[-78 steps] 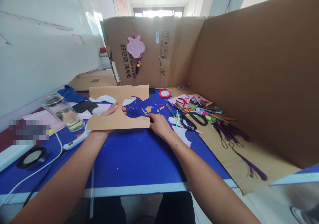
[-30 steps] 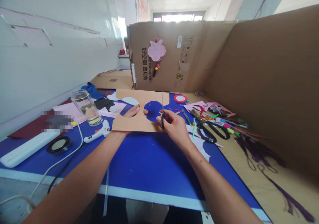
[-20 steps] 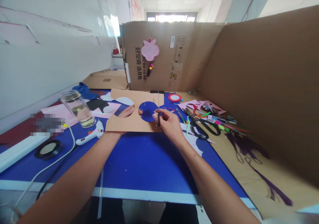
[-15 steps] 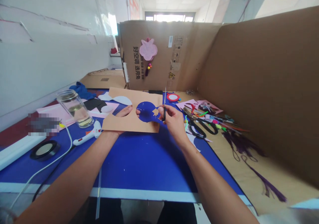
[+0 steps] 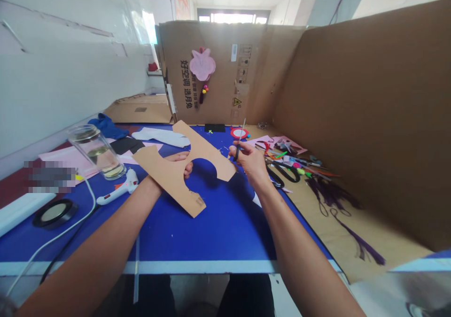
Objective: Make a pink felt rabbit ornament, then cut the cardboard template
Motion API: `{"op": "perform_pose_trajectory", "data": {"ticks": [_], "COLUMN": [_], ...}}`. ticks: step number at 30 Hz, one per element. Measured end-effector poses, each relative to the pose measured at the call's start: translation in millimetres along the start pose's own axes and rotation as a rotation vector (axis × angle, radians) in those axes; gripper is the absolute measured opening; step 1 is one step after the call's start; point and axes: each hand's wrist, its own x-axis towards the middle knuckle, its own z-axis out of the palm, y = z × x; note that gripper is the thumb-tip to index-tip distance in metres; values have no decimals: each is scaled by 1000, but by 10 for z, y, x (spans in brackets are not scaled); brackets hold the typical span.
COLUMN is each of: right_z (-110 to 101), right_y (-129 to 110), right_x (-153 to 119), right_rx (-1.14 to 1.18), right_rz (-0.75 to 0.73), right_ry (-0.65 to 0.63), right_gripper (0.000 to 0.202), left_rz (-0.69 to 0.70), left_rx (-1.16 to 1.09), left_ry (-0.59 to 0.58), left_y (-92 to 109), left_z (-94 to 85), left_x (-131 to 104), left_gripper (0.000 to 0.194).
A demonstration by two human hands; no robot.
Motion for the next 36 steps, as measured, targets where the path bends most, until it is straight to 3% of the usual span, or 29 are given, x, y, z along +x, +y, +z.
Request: {"op": "perform_pose_trajectory", "data": {"ticks": [5, 12, 19, 25, 30, 36], "right_z": [76, 168, 161, 90, 59, 59], "right_y": [42, 35, 20, 6, 18, 63], "right_x": [-47, -117, -95, -31, 0, 15], "right_rx": [125, 172, 186, 235, 234, 145], "right_rz": [125, 155, 113, 71, 35, 2], "right_ry": [-186, -278, -165, -28, 49, 63], "right_gripper": [67, 64, 70, 70, 70, 69], "left_rz": [-99, -193, -65, 27, 143, 197], "left_rx": [78, 112, -5, -129, -198, -99], "left_ry": [-70, -80, 42, 118, 138, 215], "left_y": [-2, -24, -93, -62, -38, -120], "left_z": [24, 41, 138, 256, 236, 262], "left_x": [-11, 32, -9, -38, -27, -30], "left_gripper": [36, 46, 25, 45, 72, 23]}}
